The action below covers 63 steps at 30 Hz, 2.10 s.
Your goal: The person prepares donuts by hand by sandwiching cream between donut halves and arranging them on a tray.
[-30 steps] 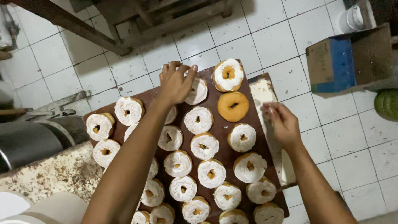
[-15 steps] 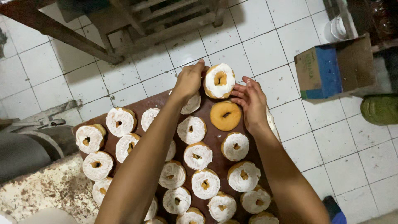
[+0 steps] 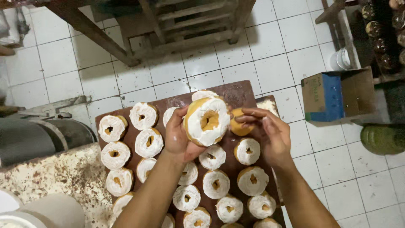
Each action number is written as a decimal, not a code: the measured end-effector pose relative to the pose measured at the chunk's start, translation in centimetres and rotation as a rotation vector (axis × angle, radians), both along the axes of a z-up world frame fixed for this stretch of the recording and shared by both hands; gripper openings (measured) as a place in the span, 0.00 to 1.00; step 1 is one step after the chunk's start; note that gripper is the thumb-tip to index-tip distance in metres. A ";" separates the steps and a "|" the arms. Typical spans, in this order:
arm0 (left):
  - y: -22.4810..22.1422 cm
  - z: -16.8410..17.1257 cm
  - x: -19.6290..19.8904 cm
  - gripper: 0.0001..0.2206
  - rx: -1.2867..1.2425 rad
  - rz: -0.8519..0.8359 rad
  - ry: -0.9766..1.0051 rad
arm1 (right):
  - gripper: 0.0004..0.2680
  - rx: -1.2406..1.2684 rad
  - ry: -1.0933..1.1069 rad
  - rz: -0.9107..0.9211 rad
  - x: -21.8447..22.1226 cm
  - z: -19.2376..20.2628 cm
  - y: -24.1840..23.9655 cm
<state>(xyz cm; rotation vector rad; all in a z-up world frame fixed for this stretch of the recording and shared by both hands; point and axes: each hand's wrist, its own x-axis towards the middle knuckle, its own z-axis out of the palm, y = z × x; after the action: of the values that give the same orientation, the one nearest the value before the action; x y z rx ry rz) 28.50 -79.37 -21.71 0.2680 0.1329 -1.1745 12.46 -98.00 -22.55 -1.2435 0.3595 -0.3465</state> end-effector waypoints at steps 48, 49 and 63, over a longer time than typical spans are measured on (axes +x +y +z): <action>63.4 17.4 -44.4 0.33 0.040 1.117 -0.089 | 0.31 0.893 0.110 0.716 -19.1 20.2 58.0; 63.6 17.5 -43.2 0.32 0.092 1.098 -0.097 | 0.30 0.909 0.045 0.750 -18.5 20.6 58.2; 64.8 20.4 -27.5 0.31 0.658 0.991 -0.589 | 0.31 -0.843 -0.527 0.920 -8.2 23.7 66.3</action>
<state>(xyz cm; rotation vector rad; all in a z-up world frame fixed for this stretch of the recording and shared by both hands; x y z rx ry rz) 0.98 -14.55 -1.32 0.9843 0.1061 -0.0074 4.28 -31.67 1.19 -1.9062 -0.8949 0.0071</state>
